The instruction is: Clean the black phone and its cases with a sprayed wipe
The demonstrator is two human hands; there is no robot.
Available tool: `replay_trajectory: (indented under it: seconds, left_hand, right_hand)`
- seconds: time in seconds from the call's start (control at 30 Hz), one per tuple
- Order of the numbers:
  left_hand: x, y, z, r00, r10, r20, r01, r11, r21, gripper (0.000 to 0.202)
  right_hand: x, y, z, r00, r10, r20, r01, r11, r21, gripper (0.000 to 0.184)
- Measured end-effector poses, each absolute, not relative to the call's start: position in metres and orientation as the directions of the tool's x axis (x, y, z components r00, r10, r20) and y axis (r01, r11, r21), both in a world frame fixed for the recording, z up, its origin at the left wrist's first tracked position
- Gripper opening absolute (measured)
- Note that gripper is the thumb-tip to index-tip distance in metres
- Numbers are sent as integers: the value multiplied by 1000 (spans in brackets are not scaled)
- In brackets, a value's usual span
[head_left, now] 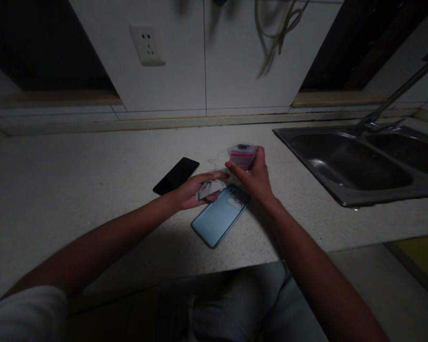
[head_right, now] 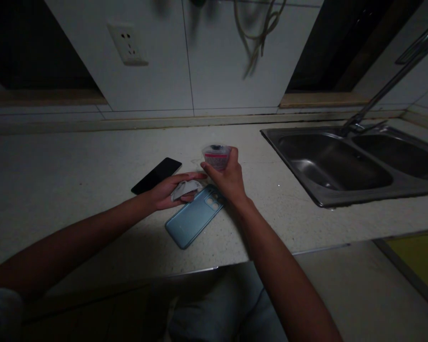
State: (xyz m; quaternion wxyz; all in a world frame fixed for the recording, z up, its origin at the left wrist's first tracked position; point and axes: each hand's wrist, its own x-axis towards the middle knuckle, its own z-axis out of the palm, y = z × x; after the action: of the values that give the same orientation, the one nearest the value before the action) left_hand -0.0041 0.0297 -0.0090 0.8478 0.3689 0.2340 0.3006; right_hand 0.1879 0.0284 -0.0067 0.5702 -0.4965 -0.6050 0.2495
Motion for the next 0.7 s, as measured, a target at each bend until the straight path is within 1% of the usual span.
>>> replay_trajectory:
  seconds: [0.37, 0.7]
  left_hand:
    - [-4, 30, -8, 719, 676, -160, -345, 547, 763, 22]
    - [-4, 29, -8, 716, 679, -162, -343, 545, 765, 22]
  right_hand:
    - [188, 28, -6, 138, 880, 454, 339, 389, -857, 60]
    - [188, 28, -6, 146, 880, 452, 321, 390, -863, 57]
